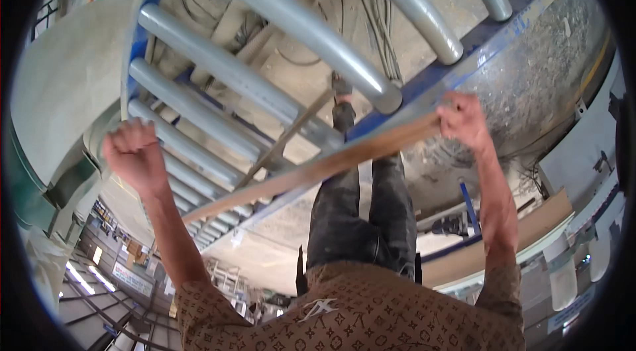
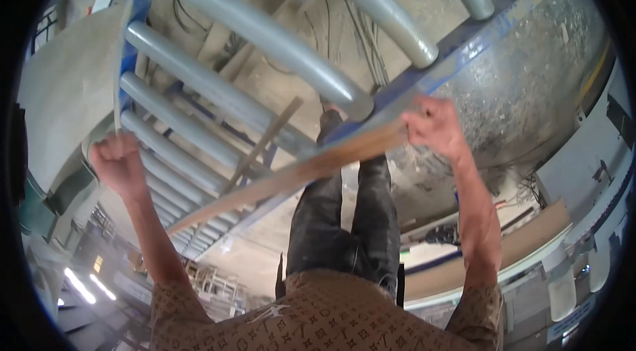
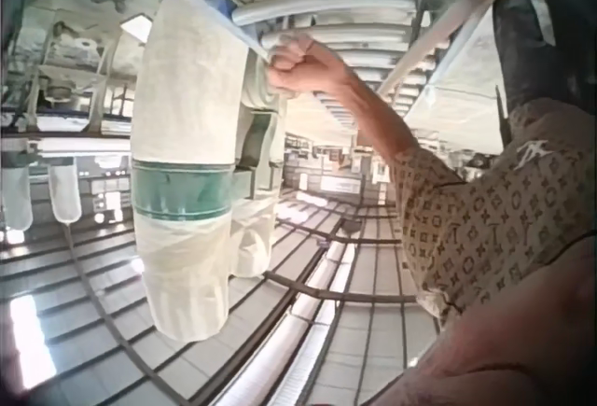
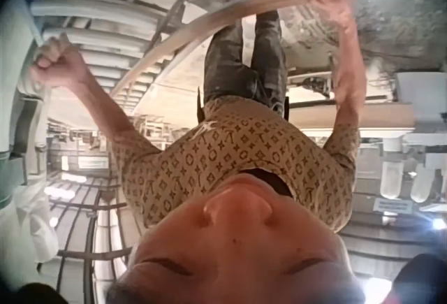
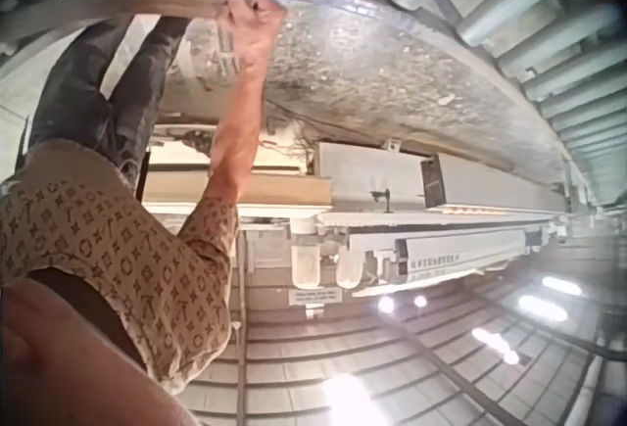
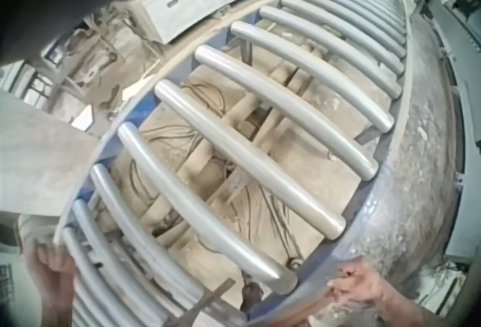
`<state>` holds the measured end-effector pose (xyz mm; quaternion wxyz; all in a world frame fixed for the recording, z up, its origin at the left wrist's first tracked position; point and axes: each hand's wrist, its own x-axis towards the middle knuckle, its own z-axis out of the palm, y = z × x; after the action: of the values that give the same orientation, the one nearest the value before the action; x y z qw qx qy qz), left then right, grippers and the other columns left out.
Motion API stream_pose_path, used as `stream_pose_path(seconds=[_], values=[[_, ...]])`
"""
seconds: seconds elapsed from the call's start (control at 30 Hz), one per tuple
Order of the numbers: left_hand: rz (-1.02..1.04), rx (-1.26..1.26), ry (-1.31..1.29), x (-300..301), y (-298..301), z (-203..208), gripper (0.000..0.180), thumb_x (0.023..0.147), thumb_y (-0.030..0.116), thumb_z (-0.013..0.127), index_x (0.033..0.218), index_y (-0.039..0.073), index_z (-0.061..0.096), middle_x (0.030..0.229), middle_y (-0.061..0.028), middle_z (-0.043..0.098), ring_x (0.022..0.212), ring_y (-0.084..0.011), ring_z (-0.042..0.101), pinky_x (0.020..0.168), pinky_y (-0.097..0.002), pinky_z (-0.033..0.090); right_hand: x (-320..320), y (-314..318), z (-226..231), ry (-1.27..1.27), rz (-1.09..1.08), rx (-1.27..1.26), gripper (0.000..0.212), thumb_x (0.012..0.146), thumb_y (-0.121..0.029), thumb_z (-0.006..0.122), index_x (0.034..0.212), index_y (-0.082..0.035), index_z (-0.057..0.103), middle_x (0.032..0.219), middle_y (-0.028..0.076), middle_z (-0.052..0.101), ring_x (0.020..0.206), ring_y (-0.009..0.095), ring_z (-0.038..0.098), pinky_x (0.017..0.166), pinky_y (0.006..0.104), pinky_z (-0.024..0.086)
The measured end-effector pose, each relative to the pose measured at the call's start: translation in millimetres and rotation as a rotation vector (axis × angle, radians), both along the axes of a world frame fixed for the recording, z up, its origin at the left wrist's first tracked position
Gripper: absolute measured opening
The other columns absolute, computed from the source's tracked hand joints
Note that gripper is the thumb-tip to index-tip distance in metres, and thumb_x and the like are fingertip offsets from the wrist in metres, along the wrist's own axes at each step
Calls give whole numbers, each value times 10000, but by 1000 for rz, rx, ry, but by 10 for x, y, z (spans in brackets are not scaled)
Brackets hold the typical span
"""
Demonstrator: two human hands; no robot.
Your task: The person trims the edges of a wooden strip using a blade and carries the strip along a machine line with a coworker.
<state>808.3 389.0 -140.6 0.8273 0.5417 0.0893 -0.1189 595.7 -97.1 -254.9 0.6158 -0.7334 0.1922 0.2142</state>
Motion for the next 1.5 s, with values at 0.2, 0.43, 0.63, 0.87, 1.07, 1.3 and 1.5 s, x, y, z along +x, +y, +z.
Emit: stream_pose_path(seconds=[0.2,0.43,0.63,0.87,1.07,1.3,1.5], values=[[-189,776,397,-1945,159,-432,303,918,215,561,1158,31,572,819,-60,607,712,-137,621,592,-255,500,59,-330,-530,-119,164,-224,233,807,-147,718,998,-29,657,740,64,585,567,138,525,529,280,440],[-346,806,580,-3272,-824,-104,209,932,189,547,988,26,665,823,-82,672,688,-141,633,659,-297,507,454,-308,-395,13,256,-303,240,920,-163,621,1014,57,604,628,26,514,550,70,415,501,259,355],[-58,889,557,-3950,-588,-72,218,927,175,552,1067,33,639,899,-148,685,767,-201,659,727,-333,516,888,-123,141,11,361,-305,243,930,-198,602,1031,23,612,676,38,512,606,85,405,539,266,353],[250,1001,812,-5132,-280,-197,360,867,234,621,1185,67,586,897,-153,699,880,-252,686,800,-349,517,713,-1346,-408,120,475,-916,398,835,-361,585,1088,-62,658,870,226,677,867,404,650,744,515,493],[489,676,1072,-6635,-855,-213,411,814,300,619,1147,59,623,910,-177,697,867,-335,675,803,-396,528,-679,-611,-334,92,1045,-725,381,818,-414,629,853,-39,681,756,167,682,732,327,669,690,434,524],[504,640,1215,-7669,-1324,-332,346,796,327,588,969,56,714,778,-124,706,757,-280,687,743,-374,540,-1238,700,-284,97,1066,-302,247,696,-169,775,833,-13,641,716,61,626,648,151,580,584,310,478],[893,1068,1339,-7996,-684,-352,338,773,325,613,955,50,689,845,-183,690,841,-363,669,779,-420,527,-1232,1938,73,-291,1058,-247,200,775,-125,694,916,3,631,788,87,634,727,159,589,665,323,485]])
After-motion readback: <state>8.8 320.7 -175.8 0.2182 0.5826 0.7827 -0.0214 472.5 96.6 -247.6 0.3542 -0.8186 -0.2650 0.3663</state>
